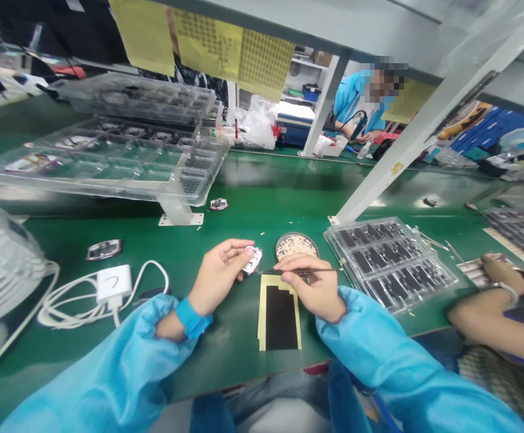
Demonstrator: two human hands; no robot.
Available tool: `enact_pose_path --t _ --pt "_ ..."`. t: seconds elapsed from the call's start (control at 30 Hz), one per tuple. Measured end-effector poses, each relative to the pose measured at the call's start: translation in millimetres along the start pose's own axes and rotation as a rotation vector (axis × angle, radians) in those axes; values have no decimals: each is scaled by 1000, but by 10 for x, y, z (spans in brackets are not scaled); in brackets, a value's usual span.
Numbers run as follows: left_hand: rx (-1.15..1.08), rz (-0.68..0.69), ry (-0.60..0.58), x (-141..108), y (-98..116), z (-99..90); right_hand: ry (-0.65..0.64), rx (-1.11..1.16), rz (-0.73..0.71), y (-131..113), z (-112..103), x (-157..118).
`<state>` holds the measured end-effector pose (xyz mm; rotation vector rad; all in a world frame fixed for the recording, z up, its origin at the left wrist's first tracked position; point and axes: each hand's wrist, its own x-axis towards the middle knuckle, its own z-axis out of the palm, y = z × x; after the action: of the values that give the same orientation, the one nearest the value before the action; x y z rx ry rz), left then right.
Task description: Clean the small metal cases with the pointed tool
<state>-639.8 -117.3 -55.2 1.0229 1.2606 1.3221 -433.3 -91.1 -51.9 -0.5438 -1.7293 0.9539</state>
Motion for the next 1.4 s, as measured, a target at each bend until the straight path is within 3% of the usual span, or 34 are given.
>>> enact_pose_path --t 0.1,0.23,0.33,0.57,0.7,0.87,0.97,1.17,1.27,1.4 --pt "-17 -79 -43 -2 26 10 57 -6 131 5 -117 -64" --pt "21 -197 -179 -33 18 38 26 -137 379 86 -271 -200" --pt "112 -240 -309 -69 -44 68 -20 -245 433 143 -314 -273" --pt "438 -61 -360 -124 -265 107 -77 -292 352 167 -288 -285" --pt "507 -35 -354 -131 -294 98 -89 -267 367 192 -298 -302" --pt "418 -94 -331 -109 -256 142 -25 -116 420 184 -289 -317" --pt "313 -151 -317 -91 -225 163 50 -66 326 148 -244 -317" --pt "252 -183 -264 -103 -172 164 57 -116 56 96 -159 -346" --pt "240 -189 -269 -111 -163 173 102 -119 13 93 -156 -350" --pt "213 -188 -261 -122 -153 190 68 -114 41 85 -156 -345"
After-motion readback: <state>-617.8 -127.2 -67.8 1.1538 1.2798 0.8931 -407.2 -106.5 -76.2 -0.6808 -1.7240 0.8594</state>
